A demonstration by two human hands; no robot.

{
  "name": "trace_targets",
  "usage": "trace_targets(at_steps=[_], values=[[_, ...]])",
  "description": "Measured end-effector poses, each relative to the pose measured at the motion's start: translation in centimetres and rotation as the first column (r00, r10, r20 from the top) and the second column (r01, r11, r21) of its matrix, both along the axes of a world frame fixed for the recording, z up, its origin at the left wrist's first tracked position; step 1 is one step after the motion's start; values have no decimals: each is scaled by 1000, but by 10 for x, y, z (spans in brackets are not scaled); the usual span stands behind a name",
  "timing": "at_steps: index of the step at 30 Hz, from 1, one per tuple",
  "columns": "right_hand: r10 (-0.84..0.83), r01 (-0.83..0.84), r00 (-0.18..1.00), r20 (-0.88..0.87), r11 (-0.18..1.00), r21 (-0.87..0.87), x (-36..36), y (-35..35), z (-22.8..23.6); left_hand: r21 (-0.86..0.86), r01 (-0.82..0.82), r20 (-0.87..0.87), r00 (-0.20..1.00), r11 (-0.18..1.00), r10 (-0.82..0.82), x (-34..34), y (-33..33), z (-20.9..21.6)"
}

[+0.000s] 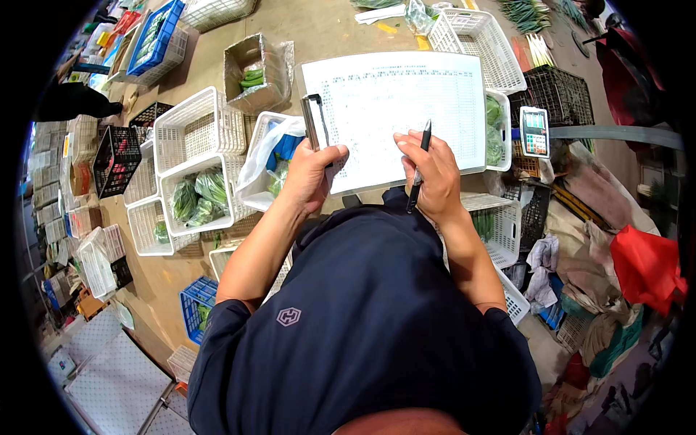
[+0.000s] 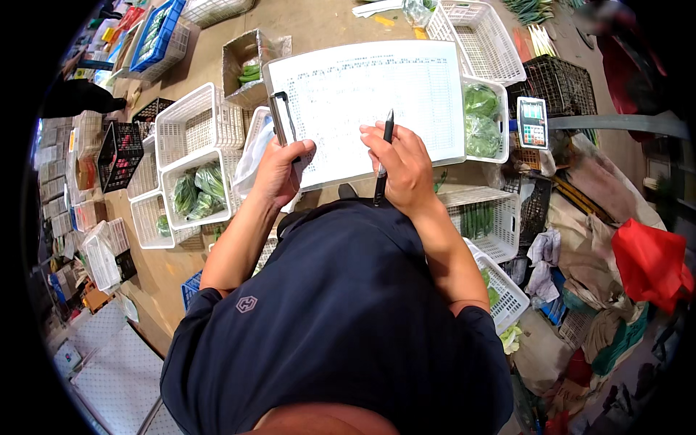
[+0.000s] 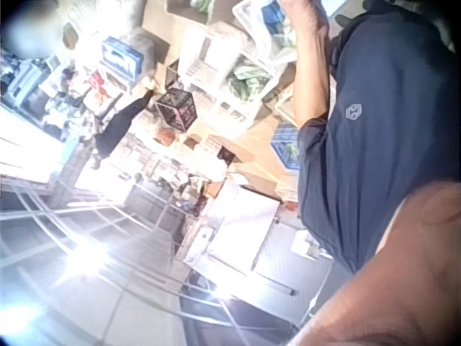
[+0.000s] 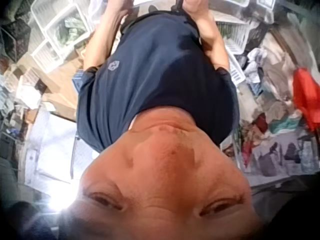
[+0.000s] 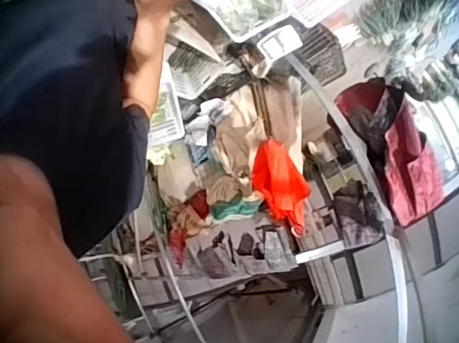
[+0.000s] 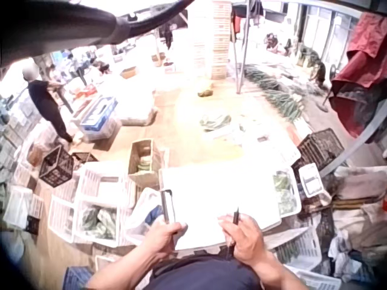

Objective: The person handles plastic-wrapped leafy vegetables, moving them between white plastic crates. They use a pen to write on a clipboard while standing in a warehouse environment filled with produce. The person also picks up and moves empty crates and points at items on the clipboard.

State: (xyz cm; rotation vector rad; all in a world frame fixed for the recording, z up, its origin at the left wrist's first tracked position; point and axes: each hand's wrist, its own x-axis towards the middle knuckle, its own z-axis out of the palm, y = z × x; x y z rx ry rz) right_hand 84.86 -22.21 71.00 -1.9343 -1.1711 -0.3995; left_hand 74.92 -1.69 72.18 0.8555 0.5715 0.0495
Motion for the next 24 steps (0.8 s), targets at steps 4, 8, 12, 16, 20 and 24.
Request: trace_targets(at_steps=[4,8,12,16,20,24], values=[[24,-15,995,-96,995,98,-2,0,3,-20,-3,-3,1000,1000,3,-5,1,4],[51,-38,995,-87,988,152,-3,-4,5,-24,-37,-11,999,999,37,-8,-1,1],[80,-80,997,6,995,62,-9,-9,14,-25,-40,0,999,999,40,-12,4,-1],[75,-76,997,24,996,49,-17,-4,10,-33,-62,25,998,998,63,-16,10,-7],[83,-84,996,23,996,40,-22,1,4,-53,-87,29,996,995,88,-19,11,1],[82,-83,996,43,996,38,-23,0,3,-52,-75,36,996,996,77,-19,12,-4]])
